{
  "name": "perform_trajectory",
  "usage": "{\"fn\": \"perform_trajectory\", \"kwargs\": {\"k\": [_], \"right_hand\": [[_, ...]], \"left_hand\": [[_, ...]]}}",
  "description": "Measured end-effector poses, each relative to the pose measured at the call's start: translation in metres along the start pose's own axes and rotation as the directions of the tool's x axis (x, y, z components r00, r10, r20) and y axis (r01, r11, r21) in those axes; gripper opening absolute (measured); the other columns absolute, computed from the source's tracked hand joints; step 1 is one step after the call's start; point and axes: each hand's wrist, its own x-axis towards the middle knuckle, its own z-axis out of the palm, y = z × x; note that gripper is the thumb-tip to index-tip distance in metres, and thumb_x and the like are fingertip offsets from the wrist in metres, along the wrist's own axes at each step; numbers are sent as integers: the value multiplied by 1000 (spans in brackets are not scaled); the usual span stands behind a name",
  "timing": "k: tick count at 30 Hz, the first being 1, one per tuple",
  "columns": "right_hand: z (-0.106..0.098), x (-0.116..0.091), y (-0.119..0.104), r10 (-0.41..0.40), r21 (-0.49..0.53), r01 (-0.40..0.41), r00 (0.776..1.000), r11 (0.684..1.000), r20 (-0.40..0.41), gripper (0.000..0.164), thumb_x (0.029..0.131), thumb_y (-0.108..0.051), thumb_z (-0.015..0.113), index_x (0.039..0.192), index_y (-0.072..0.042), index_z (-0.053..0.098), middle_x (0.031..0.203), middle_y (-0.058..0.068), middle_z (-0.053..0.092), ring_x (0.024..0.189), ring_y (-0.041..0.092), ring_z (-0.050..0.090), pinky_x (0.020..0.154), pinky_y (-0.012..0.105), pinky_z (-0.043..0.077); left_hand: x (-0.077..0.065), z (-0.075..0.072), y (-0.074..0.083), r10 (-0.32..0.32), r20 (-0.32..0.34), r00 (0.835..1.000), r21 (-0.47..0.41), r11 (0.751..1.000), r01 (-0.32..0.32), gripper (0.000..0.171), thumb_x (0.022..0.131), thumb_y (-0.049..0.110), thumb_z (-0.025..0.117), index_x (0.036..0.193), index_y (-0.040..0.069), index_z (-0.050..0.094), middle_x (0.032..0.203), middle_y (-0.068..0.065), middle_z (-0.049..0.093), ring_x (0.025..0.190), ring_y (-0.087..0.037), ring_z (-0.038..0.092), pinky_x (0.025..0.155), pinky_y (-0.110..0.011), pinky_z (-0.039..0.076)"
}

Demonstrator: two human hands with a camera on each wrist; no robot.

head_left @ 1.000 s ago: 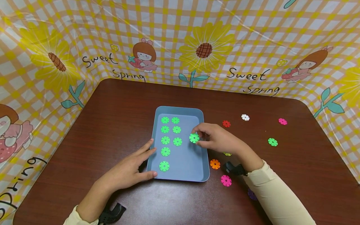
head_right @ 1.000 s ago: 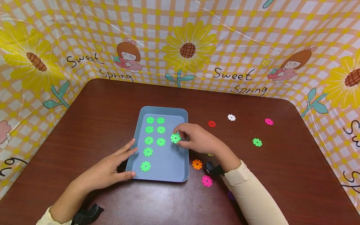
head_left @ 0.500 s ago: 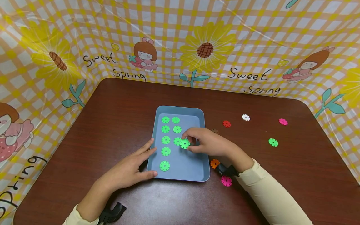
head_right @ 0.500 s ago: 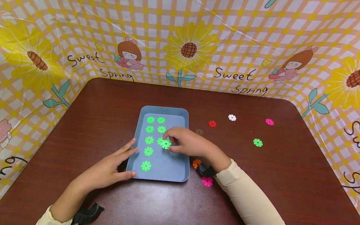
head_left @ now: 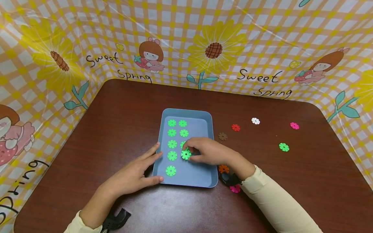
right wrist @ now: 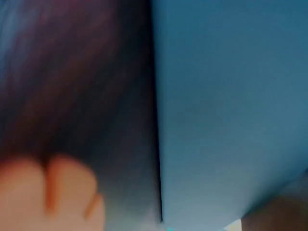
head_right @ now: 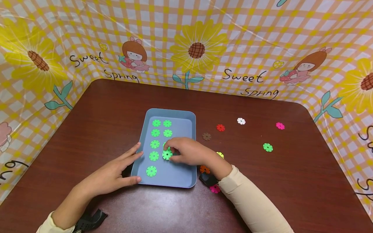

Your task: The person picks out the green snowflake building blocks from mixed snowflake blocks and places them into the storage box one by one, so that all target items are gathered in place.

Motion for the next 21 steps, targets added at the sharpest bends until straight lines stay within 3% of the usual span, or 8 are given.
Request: {"fn": "perform_trajectory", "kwargs": {"k": [11, 21], "right_hand": [[8, 1, 0, 63, -144, -60, 998, 988, 18, 23, 90, -25, 75, 110, -22, 66, 85, -9, 55, 74, 6, 49, 64, 26, 42], [8, 1, -2, 75, -175, -71, 997, 982, 17, 24, 89, -27, 76, 112, -23, 68, 86, -11, 56, 75, 5, 50, 64, 26, 42]], "left_hand": [[0, 1, 1, -6, -4, 1000, 5, 1000, 6, 81, 90, 49, 70, 155, 14, 36, 166, 9, 9, 147, -19, 24, 111, -51, 32], [0, 0, 1, -2, 8, 1000, 14, 1000, 2, 84, 90, 57, 66, 155, 13, 36, 166, 7, 9, 147, -19, 25, 111, -50, 32]]}}
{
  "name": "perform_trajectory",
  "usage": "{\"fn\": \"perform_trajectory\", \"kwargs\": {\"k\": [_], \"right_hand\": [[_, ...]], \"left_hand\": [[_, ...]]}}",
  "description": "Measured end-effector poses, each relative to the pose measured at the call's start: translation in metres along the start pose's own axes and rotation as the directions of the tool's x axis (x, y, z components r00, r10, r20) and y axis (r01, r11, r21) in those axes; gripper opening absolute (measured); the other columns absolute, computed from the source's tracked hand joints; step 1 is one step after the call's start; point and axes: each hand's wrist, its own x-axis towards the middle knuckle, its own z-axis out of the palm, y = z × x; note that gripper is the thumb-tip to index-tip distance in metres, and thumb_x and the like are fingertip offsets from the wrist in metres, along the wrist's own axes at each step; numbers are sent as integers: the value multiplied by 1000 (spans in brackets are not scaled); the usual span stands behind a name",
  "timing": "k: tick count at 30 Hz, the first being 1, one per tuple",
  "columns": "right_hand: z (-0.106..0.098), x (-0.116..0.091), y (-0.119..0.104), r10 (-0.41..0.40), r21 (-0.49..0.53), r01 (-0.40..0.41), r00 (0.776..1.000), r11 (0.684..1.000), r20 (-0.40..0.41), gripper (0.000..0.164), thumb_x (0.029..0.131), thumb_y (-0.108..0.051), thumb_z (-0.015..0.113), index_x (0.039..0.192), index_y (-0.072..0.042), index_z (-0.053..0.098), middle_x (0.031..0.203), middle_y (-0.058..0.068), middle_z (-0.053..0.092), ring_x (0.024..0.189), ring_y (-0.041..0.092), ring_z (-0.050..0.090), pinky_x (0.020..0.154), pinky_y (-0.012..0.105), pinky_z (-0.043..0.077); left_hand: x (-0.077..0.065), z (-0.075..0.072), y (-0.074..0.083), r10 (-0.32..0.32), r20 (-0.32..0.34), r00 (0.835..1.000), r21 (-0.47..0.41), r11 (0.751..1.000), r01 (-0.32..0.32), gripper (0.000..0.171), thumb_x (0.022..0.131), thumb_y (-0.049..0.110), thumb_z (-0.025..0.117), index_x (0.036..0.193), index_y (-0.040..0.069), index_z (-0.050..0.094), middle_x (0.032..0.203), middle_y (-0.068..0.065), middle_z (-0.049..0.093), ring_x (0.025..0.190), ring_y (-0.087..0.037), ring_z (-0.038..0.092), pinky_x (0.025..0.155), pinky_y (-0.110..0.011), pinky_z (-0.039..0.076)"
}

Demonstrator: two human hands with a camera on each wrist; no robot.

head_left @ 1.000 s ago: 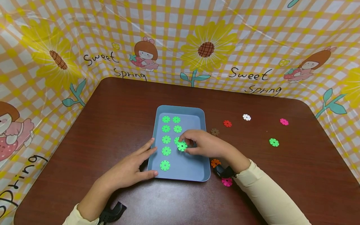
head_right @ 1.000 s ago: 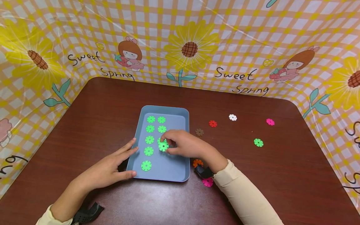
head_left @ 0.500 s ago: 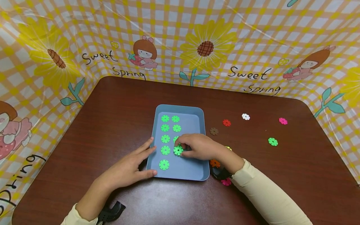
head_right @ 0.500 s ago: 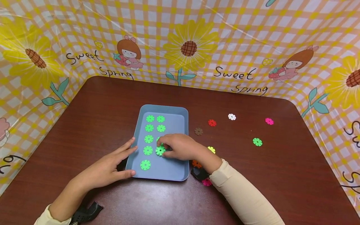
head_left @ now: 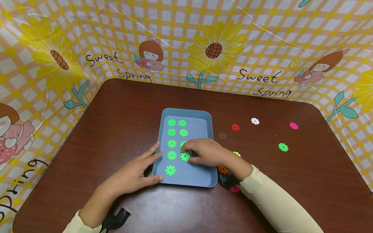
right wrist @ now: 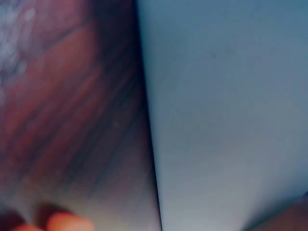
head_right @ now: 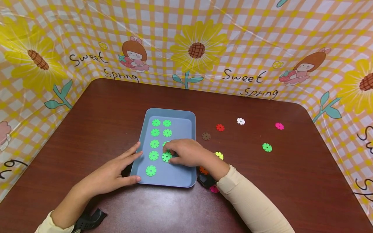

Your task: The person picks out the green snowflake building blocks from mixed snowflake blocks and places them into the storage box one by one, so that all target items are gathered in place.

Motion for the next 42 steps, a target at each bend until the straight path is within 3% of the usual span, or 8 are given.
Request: {"fn": "perform_trajectory", "kwargs": {"k": [9, 18, 27, 42], "right_hand": [[-1, 0, -2, -2, 0, 2, 1000, 1000, 2, 25, 88, -26, 76, 112, -23, 68, 86, -11, 56, 75, 5, 50, 64, 26, 42], [0, 0, -1, 0, -10, 0, 1000, 1000, 0, 26, 88, -27, 76, 112, -23, 68, 85, -12, 55, 75, 4, 50, 63, 26, 42], [0, -1, 0, 10, 11, -10, 1000, 1000, -3, 26, 88, -28, 76, 113, -24, 68, 87, -12, 56, 75, 5, 51, 64, 26, 43], [-11, -6, 3, -31, 241, 31, 1000, 970, -5, 21, 94, -19, 71, 113, -14, 66, 90, -6, 56, 84, 12, 53, 72, 29, 46]], "left_hand": [[0, 0, -1, 0, -3, 1000, 6, 1000, 0, 85, 89, 61, 64, 155, 15, 36, 166, 8, 9, 146, -19, 25, 111, -49, 32], [0, 0, 1, 1, -6, 1000, 8, 1000, -1, 82, 90, 51, 69, 155, 13, 36, 166, 7, 9, 147, -20, 25, 111, -51, 32], [0, 0, 1, 3, -5, 1000, 8, 1000, -3, 83, 90, 57, 66, 155, 14, 36, 166, 7, 9, 146, -20, 25, 112, -50, 31], [0, 0, 1, -6, -2, 1000, 1, 1000, 6, 83, 90, 54, 68, 155, 14, 36, 166, 8, 9, 147, -18, 24, 112, -50, 31]]}}
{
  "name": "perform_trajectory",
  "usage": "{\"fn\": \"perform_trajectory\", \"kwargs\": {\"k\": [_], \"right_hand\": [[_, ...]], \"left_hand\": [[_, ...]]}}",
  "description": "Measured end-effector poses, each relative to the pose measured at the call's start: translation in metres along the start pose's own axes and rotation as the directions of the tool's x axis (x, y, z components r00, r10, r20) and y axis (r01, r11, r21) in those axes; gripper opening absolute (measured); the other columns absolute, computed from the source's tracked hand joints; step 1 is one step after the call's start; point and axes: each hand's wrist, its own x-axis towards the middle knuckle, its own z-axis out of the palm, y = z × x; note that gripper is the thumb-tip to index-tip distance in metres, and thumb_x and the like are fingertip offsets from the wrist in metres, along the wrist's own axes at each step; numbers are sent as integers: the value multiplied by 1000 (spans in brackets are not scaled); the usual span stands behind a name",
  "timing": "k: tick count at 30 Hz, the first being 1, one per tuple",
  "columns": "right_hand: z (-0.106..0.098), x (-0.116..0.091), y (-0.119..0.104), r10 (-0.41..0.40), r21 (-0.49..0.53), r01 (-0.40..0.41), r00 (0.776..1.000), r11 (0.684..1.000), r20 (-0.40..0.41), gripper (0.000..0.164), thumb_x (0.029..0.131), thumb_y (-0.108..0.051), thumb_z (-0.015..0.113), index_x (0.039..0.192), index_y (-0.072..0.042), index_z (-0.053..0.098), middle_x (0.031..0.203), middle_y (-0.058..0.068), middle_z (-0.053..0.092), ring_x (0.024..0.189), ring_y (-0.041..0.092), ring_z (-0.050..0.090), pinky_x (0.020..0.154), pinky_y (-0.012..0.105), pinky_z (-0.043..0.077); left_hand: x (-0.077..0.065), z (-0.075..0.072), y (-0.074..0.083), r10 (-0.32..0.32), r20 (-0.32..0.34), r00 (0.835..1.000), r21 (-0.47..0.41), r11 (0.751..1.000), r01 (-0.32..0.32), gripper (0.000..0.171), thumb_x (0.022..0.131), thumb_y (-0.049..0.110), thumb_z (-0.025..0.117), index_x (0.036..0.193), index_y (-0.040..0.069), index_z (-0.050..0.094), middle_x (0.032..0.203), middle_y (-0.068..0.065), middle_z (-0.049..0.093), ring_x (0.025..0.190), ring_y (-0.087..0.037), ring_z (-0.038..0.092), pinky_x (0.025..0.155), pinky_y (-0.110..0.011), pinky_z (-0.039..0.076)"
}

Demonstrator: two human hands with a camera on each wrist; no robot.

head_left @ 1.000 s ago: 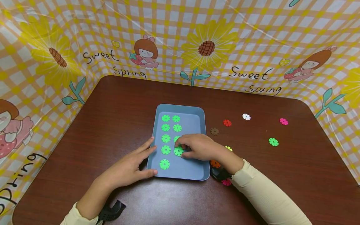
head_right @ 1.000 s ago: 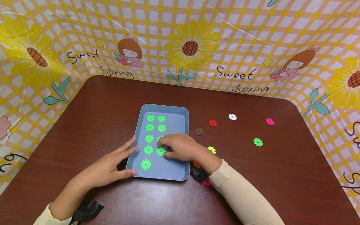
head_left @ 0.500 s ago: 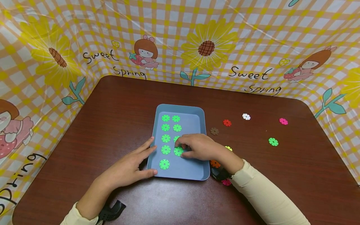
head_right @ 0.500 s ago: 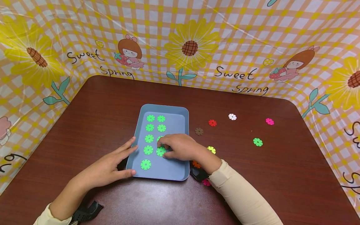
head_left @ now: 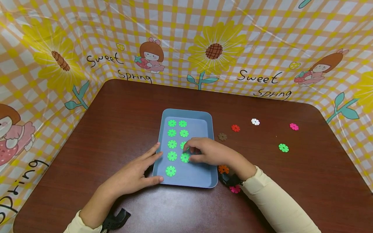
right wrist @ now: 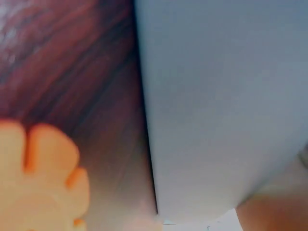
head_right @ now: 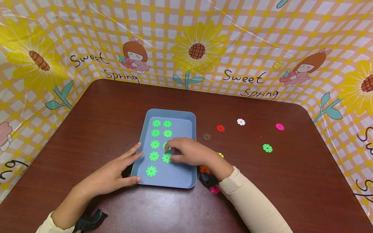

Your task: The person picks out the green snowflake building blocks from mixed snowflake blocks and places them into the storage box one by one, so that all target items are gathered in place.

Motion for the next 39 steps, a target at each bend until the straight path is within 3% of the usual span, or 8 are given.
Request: {"fn": "perform_trajectory", "kwargs": {"k": [5, 10, 22, 30, 39], "right_hand": [[-9, -9, -1, -16, 80, 22, 997, 997, -77, 21, 93, -18, 72, 112, -11, 65, 89, -8, 55, 82, 11, 53, 68, 28, 46], [-18, -23, 2, -24, 78, 37, 985, 996, -169, 22, 91, -16, 74, 111, -10, 66, 90, -9, 56, 84, 10, 54, 67, 29, 47], [-33, -64, 17, 61, 67, -46, 967, 997, -247, 23, 90, -12, 75, 111, -10, 65, 91, -7, 57, 83, 13, 55, 66, 28, 49], [-35, -97, 32, 82, -2, -86, 955, 996, -286, 22, 90, -8, 74, 110, -12, 65, 93, -10, 58, 86, 9, 55, 71, 28, 51], [-38, -141, 48, 170, -38, -195, 921, 980, -350, 25, 90, -8, 74, 112, -12, 64, 95, -11, 58, 85, 6, 55, 72, 24, 50]], "left_hand": [[0, 0, 0, 2, 2, 1000, 1, 1000, -2, 83, 90, 55, 68, 155, 14, 36, 166, 7, 9, 147, -18, 24, 111, -50, 32], [0, 0, 0, -5, 5, 1000, 4, 1000, 5, 85, 89, 57, 67, 155, 14, 36, 166, 9, 8, 147, -19, 24, 112, -51, 31], [0, 0, -1, -1, 7, 1000, 3, 1000, 1, 85, 90, 56, 67, 155, 14, 35, 166, 8, 8, 147, -19, 23, 112, -50, 31], [0, 1, -1, -4, 3, 1000, 0, 1000, 4, 84, 90, 55, 68, 155, 14, 35, 166, 8, 9, 147, -19, 24, 111, -51, 32], [0, 0, -2, 4, 2, 1000, -3, 1000, -4, 84, 90, 54, 68, 155, 13, 35, 166, 8, 8, 147, -19, 24, 111, -51, 32]]}}
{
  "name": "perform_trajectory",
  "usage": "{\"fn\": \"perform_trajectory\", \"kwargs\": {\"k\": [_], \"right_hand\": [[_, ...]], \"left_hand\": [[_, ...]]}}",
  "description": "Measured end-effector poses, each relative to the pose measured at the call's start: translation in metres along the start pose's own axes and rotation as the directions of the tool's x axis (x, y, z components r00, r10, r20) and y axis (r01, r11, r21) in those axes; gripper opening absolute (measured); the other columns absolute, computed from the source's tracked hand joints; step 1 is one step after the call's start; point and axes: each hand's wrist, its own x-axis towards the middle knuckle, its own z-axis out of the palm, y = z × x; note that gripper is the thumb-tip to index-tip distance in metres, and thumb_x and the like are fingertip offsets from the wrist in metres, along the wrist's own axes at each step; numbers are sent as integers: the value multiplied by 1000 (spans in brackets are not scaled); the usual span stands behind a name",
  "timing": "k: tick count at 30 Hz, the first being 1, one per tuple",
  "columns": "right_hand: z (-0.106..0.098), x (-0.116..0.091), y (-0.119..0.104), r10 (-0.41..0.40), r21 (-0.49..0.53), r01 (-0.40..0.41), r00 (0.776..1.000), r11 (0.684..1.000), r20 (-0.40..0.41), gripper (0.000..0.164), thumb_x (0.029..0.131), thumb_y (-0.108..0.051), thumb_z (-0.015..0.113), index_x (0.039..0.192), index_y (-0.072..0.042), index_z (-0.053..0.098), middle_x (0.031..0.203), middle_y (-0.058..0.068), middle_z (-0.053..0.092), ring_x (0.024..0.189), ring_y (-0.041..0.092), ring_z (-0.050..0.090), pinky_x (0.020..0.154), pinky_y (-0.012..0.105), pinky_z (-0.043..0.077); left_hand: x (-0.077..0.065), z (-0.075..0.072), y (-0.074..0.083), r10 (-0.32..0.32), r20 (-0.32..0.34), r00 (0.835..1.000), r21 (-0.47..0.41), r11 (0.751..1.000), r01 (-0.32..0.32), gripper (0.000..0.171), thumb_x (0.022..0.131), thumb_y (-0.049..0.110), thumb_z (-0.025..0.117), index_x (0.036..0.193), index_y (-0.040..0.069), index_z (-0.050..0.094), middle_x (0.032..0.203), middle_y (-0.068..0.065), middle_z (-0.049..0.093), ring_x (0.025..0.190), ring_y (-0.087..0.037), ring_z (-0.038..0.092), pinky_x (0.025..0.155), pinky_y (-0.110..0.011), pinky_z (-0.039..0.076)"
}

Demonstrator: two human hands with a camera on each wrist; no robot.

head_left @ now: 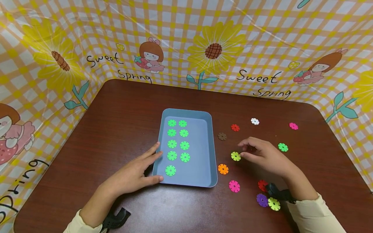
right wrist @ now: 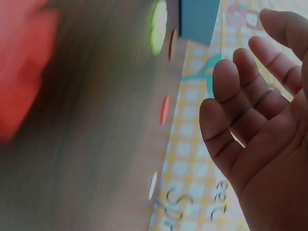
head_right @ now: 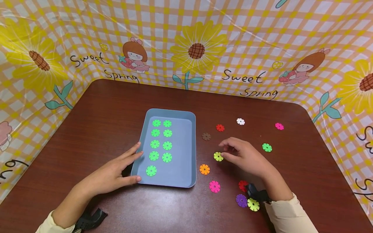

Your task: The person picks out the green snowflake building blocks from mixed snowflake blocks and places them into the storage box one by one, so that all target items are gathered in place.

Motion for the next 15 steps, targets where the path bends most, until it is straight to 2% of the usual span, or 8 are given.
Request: {"fn": "perform_trajectory", "kwargs": {"k": [8, 15], "right_hand": [[-19, -28, 23, 133, -37, -136, 988, 990, -76, 25, 91, -12, 73, 115, -11, 65, 94, -7, 61, 84, 7, 54, 73, 17, 46], [-31, -49, 45, 218, -57, -227, 966, 972, -140, 26, 91, -13, 74, 115, -9, 65, 93, -1, 61, 85, 2, 52, 73, 12, 42]], "left_hand": [[0, 1, 0, -10, -4, 1000, -7, 1000, 10, 82, 90, 48, 71, 155, 14, 35, 166, 8, 9, 147, -19, 24, 111, -51, 31], [0, 0, 0, 0, -3, 1000, -4, 1000, 0, 84, 90, 53, 69, 155, 13, 35, 166, 7, 9, 147, -20, 24, 112, -51, 31]]}}
